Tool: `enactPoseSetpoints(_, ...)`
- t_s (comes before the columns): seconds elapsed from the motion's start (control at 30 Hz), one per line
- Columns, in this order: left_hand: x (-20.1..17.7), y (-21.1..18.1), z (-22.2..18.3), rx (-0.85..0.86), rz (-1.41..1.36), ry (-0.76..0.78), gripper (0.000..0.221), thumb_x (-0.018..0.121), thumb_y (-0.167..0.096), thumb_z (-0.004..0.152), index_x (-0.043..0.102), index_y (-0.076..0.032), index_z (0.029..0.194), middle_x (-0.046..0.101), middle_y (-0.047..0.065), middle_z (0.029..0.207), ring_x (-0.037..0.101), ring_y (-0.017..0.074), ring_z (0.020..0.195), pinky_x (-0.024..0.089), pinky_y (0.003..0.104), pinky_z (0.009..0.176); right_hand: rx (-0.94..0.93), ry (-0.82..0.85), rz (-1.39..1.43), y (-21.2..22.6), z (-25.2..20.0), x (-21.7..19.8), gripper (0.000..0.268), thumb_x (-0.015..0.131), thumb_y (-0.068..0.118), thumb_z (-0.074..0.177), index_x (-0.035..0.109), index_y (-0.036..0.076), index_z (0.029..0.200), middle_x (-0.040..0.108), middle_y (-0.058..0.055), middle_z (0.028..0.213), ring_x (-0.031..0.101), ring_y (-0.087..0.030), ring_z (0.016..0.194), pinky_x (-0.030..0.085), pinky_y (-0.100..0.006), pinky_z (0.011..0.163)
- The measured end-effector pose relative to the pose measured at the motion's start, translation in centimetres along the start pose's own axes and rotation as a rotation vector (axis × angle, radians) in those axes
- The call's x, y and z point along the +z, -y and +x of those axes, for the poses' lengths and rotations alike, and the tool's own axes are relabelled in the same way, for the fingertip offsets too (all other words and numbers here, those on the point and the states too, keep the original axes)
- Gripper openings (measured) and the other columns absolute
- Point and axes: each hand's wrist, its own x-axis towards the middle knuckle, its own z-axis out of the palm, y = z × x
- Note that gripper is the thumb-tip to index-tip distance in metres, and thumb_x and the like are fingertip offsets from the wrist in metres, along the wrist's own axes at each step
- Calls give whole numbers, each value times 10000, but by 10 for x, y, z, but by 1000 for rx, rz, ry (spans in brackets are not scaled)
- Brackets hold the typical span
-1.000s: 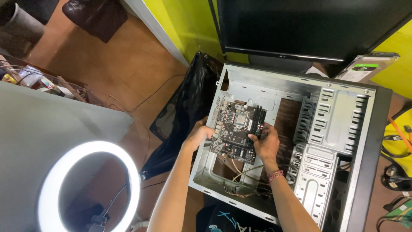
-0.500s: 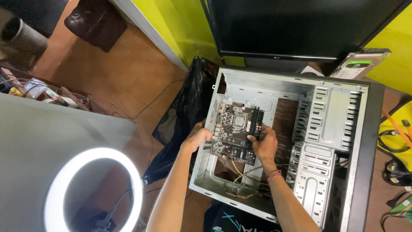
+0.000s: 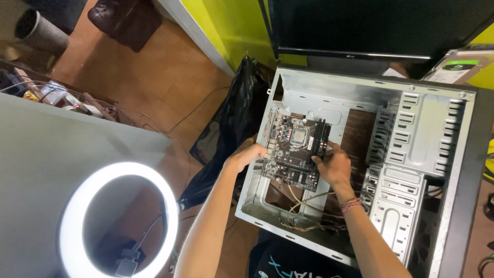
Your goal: Installing a motherboard into a computer case and securing it with screws using a screwdriver.
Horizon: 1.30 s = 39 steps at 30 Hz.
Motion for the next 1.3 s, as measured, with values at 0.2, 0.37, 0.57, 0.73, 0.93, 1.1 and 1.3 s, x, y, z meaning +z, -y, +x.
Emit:
enactPoseSetpoints(0.2,1,5,-35,-204,-10,-17,1021,728,-322,570,493,20,1502,603,284,1393,619,391,1267,526,496,978,166,158,-26,-30,8,16,637,766,416,870,551,214,1434,776,-85,1089,784,-237,804,607,-423,849)
enactPoseSetpoints(0.37,5,66,-1,-166,8,-67,814,685,-328,588,641,22,1321,642,266,1222,613,395,1193,521,493,955,135,177,-27,-11,-7,10,641,801,379,850,584,144,1406,764,-160,1103,772,-299,917,617,-426,825)
enactPoseSetpoints(0.57,9,65,0,-125,11,-122,599,652,-347,545,743,-7,1029,682,230,1043,621,386,1123,498,497,980,104,186,153,9,-30,-17,641,755,267,874,534,-17,1404,760,-244,1011,775,-284,737,614,-378,749)
enactPoseSetpoints(0.73,9,63,-1,-115,2,-99,676,651,-308,526,720,48,1096,653,276,1082,587,433,1195,458,542,1029,127,217,179,27,-42,-31,664,778,227,876,515,-40,1424,700,-293,1174,768,-301,738,629,-367,695)
enactPoseSetpoints(0.93,11,64,-6,-192,12,-134,741,664,-368,539,696,-35,1201,670,223,1190,581,398,1276,452,485,1082,88,191,45,-2,-20,-6,608,759,243,898,536,-34,1391,742,-256,1136,777,-305,745,635,-375,717)
enactPoseSetpoints(1.1,9,59,-4,-136,44,-119,617,660,-386,516,743,-79,1045,705,166,1025,647,350,1137,501,468,1005,130,208,107,-3,-18,-5,647,764,237,897,516,-22,1436,720,-280,1169,774,-290,793,622,-363,728)
enactPoseSetpoints(1.3,12,74,15,-105,34,-97,723,625,-362,520,712,-2,1140,731,184,933,664,377,1119,516,524,984,120,202,133,10,-29,-15,638,775,193,894,519,-34,1432,705,-279,1201,771,-292,780,632,-342,661)
